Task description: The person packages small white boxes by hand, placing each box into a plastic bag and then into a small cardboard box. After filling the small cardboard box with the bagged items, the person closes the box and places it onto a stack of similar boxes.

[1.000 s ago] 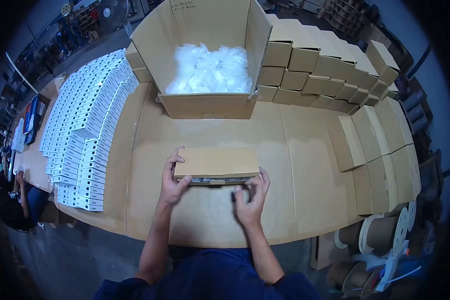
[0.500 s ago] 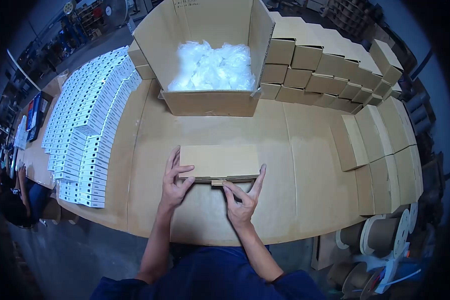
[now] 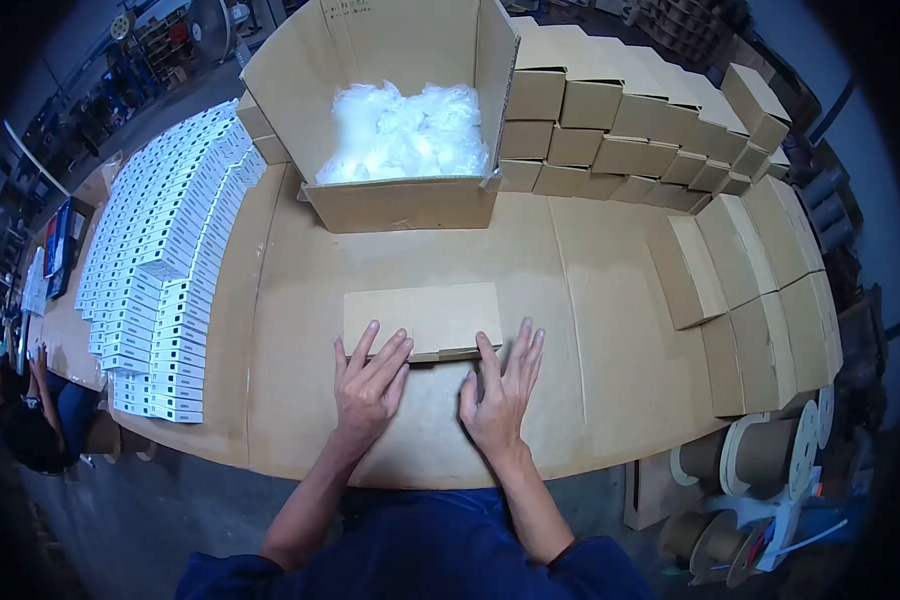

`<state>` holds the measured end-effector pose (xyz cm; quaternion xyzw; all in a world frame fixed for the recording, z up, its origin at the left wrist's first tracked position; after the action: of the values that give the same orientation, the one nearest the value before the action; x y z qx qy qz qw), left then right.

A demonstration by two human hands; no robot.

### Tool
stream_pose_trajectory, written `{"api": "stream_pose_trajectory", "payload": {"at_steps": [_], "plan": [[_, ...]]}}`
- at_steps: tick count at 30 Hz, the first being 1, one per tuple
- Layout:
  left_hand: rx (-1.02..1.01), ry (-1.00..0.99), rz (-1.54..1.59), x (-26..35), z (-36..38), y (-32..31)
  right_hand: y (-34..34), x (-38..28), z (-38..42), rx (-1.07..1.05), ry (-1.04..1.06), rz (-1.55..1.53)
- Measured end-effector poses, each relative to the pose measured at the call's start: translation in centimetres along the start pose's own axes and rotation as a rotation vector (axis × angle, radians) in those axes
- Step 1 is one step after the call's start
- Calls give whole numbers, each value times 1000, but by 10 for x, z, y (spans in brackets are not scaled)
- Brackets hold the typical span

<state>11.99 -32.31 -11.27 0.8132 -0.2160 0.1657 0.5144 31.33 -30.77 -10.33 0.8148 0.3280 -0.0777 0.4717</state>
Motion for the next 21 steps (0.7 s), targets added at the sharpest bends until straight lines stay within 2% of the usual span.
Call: {"api": "stream_pose_trajectory", "payload": {"at_steps": [4, 7, 15, 21], "plan": [[27, 1, -1, 1, -4, 4, 14, -9, -12, -40, 57, 109], [70, -8, -22, -1, -3, 0, -3, 1, 0, -140, 95, -3], [122, -15, 98, -10, -15, -1, -14, -5, -16, -146, 154, -93], [161, 6, 102, -10, -4, 3, -34, -6, -17, 93, 108, -275]]}}
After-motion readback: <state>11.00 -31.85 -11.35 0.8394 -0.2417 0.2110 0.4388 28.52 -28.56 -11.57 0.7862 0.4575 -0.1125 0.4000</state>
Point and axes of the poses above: each hand's wrist, its own z-axis away from the middle knuckle, its own y-axis out of the back of the hand, x = y × z, the point moved 5 cm from there along -z, towards the middle knuckle, and after that the axes turned 7 degrees about y, right-handed, at the moved point
